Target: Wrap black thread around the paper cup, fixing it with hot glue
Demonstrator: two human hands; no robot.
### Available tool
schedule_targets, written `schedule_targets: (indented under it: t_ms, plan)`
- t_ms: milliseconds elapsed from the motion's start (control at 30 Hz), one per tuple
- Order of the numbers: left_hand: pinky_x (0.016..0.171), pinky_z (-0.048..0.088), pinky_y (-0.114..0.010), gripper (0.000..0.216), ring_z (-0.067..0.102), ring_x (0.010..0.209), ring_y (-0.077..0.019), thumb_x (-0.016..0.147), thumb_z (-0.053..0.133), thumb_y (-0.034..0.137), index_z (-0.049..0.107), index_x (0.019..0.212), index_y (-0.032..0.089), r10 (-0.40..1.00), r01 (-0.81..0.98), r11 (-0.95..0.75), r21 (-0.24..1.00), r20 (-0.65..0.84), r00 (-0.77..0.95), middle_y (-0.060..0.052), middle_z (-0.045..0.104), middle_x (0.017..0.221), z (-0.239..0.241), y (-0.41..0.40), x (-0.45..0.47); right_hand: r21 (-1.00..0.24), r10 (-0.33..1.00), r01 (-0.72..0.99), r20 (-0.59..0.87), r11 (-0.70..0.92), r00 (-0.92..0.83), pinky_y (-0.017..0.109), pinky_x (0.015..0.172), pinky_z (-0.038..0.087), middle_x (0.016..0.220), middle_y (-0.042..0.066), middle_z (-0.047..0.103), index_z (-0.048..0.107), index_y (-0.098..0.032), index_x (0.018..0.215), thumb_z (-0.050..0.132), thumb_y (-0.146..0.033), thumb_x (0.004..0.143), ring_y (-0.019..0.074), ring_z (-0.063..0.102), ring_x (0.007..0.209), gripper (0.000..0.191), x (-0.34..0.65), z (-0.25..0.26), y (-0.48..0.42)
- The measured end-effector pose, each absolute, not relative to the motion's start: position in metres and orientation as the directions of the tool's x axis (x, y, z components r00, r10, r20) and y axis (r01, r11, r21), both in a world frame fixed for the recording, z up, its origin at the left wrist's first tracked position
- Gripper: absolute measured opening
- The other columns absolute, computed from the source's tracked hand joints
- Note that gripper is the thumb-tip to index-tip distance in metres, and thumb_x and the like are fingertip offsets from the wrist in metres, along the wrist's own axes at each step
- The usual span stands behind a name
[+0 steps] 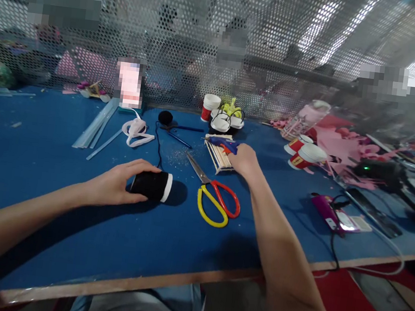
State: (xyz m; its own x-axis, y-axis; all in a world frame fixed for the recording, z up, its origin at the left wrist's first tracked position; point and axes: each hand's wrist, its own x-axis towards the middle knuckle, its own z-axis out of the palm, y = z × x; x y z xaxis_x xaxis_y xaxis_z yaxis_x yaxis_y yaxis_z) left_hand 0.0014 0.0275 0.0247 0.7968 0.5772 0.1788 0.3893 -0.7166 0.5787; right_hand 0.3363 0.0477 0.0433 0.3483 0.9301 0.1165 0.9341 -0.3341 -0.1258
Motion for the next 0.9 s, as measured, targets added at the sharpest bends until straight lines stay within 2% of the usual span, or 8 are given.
schedule_targets:
  t_ms: [67, 133, 233, 300, 433, 633, 767, 900]
  plan:
    - [0.090, 0.043, -0.035, 0.056, 0.053, 0.102, -0.0212, 0.070, 0.064, 0.025, 0.043, 0.121, 0.024, 0.575, 0.387, -0.713, 0.585, 0.173, 0.799, -0.005, 0.050, 0.115, 0.026, 0.027, 0.001, -0.237, 0.892, 0.899, 0.184, -0.368, 0.414, 0.032, 0.069, 0.045, 0.098, 0.019, 0.063, 0.056, -0.005, 0.104, 0.057, -0.030, 0.071, 0.0271, 0.060, 0.089, 0.042, 0.339, 0.042, 0.047]
    - [0.089, 0.044, -0.035, 0.056, 0.053, 0.101, -0.0214, 0.069, 0.065, 0.025, 0.043, 0.121, 0.024, 0.579, 0.388, -0.708, 0.589, 0.171, 0.797, -0.006, 0.051, 0.113, 0.026, 0.027, 0.001, -0.482, 0.844, 0.812, 0.235, -0.330, 0.482, 0.032, 0.069, 0.046, 0.099, 0.017, 0.062, 0.054, -0.006, 0.104, 0.063, -0.028, 0.063, 0.0251, 0.060, 0.087, 0.047, 0.338, 0.043, 0.044]
    - [0.088, 0.044, -0.036, 0.056, 0.053, 0.101, -0.0218, 0.070, 0.065, 0.027, 0.043, 0.122, 0.024, 0.575, 0.381, -0.709, 0.593, 0.175, 0.799, -0.006, 0.051, 0.113, 0.027, 0.028, 0.000, -0.833, 0.871, 0.542, 0.177, -0.116, 0.459, 0.029, 0.063, 0.047, 0.088, 0.008, 0.063, 0.057, -0.013, 0.091, 0.067, -0.025, 0.056, 0.0177, 0.060, 0.073, 0.038, 0.329, 0.051, 0.032]
    - [0.088, 0.044, -0.036, 0.056, 0.053, 0.102, -0.0221, 0.072, 0.065, 0.030, 0.043, 0.123, 0.024, 0.570, 0.373, -0.712, 0.595, 0.179, 0.802, -0.007, 0.050, 0.114, 0.027, 0.029, -0.001, -0.906, 0.920, 0.419, 0.114, -0.059, 0.376, 0.027, 0.057, 0.046, 0.072, 0.002, 0.062, 0.057, -0.015, 0.079, 0.068, -0.026, 0.057, 0.0135, 0.056, 0.059, 0.027, 0.316, 0.060, 0.019]
    - [0.090, 0.043, -0.037, 0.056, 0.050, 0.106, -0.0231, 0.075, 0.063, 0.036, 0.041, 0.125, 0.023, 0.572, 0.366, -0.716, 0.594, 0.200, 0.795, -0.009, 0.048, 0.117, 0.027, 0.033, -0.002, -0.843, 0.977, 0.537, 0.074, -0.045, 0.200, 0.024, 0.049, 0.042, 0.053, -0.001, 0.053, 0.055, -0.017, 0.061, 0.062, -0.040, 0.068, 0.0105, 0.048, 0.050, 0.025, 0.289, 0.070, -0.011]
    - [0.094, 0.041, -0.035, 0.052, 0.049, 0.109, -0.0214, 0.076, 0.060, 0.024, 0.040, 0.124, 0.022, 0.565, 0.349, -0.725, 0.594, 0.223, 0.794, -0.009, 0.046, 0.119, 0.026, 0.036, -0.002, -0.849, 1.000, 0.529, -0.016, 0.000, -0.026, 0.026, 0.051, 0.048, 0.078, 0.003, 0.065, 0.061, -0.019, 0.091, 0.058, -0.040, 0.074, 0.0103, 0.053, 0.052, 0.027, 0.266, 0.059, -0.035]
    - [0.096, 0.040, -0.035, 0.054, 0.048, 0.110, -0.0215, 0.074, 0.062, 0.022, 0.041, 0.124, 0.021, 0.563, 0.336, -0.721, 0.606, 0.228, 0.795, -0.008, 0.047, 0.119, 0.025, 0.037, -0.002, -0.788, 0.993, 0.612, -0.117, -0.074, -0.031, 0.025, 0.044, 0.045, 0.050, -0.003, 0.055, 0.061, -0.019, 0.082, 0.057, -0.043, 0.074, 0.0114, 0.050, 0.043, 0.025, 0.264, 0.055, -0.039]
    - [0.096, 0.040, -0.034, 0.053, 0.047, 0.111, -0.0207, 0.075, 0.061, 0.022, 0.040, 0.124, 0.022, 0.562, 0.328, -0.715, 0.618, 0.227, 0.796, -0.008, 0.046, 0.120, 0.023, 0.039, -0.003, -0.708, 0.985, 0.694, -0.169, -0.133, 0.016, 0.026, 0.042, 0.043, 0.044, -0.003, 0.051, 0.060, -0.020, 0.073, 0.055, -0.050, 0.073, 0.0129, 0.049, 0.041, 0.030, 0.262, 0.056, -0.042]
